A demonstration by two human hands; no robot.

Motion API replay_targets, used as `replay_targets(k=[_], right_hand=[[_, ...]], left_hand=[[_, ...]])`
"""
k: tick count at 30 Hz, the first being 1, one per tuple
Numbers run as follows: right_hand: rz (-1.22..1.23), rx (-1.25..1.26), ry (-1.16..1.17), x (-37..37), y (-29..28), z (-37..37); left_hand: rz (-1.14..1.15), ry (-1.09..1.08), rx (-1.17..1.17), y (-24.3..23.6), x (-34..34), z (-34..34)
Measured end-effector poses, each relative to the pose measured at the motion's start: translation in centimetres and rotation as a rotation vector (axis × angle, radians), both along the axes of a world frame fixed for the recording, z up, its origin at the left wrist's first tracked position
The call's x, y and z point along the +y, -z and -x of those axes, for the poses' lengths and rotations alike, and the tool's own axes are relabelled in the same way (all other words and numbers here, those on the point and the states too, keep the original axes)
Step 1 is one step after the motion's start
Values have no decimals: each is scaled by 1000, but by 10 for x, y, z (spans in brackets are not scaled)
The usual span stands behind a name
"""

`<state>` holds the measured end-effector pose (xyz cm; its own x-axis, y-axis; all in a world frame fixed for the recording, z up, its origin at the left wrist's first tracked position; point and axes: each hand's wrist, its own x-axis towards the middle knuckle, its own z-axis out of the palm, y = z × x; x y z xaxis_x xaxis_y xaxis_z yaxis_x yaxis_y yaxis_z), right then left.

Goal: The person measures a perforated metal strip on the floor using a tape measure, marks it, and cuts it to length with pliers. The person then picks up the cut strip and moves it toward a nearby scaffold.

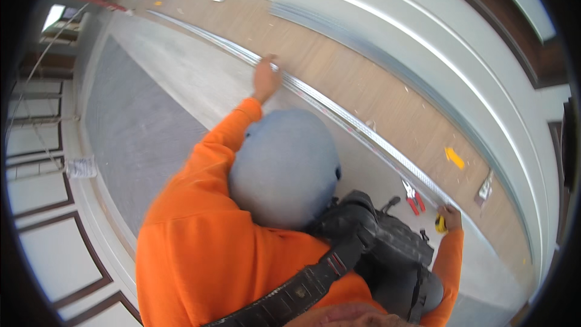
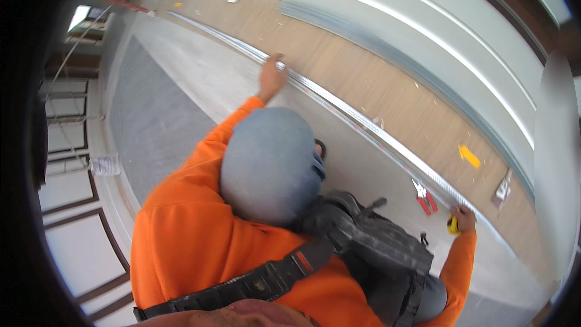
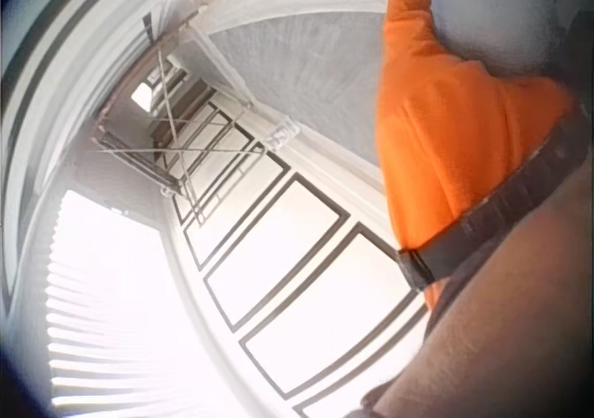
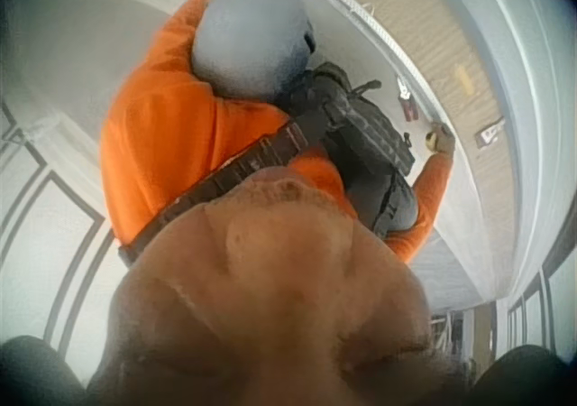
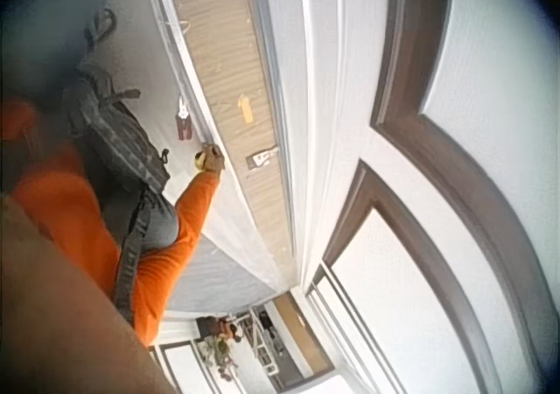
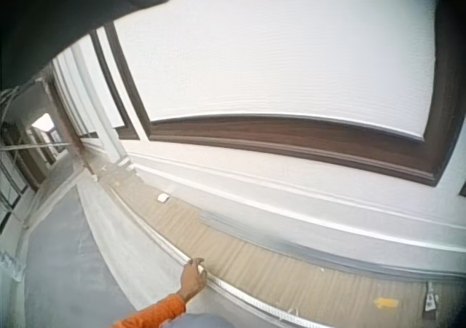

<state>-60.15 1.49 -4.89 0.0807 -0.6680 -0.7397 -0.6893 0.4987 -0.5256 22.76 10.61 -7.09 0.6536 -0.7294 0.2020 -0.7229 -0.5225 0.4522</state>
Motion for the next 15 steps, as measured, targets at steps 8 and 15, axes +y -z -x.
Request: replay_targets(k=[8, 15], right_hand=[[56, -263, 95, -4, 44, -10], [93, -242, 94, -3, 44, -2]], left_hand=[[-382, 279, -187, 1, -12, -3], [-269, 500, -208, 4, -15, -3]])
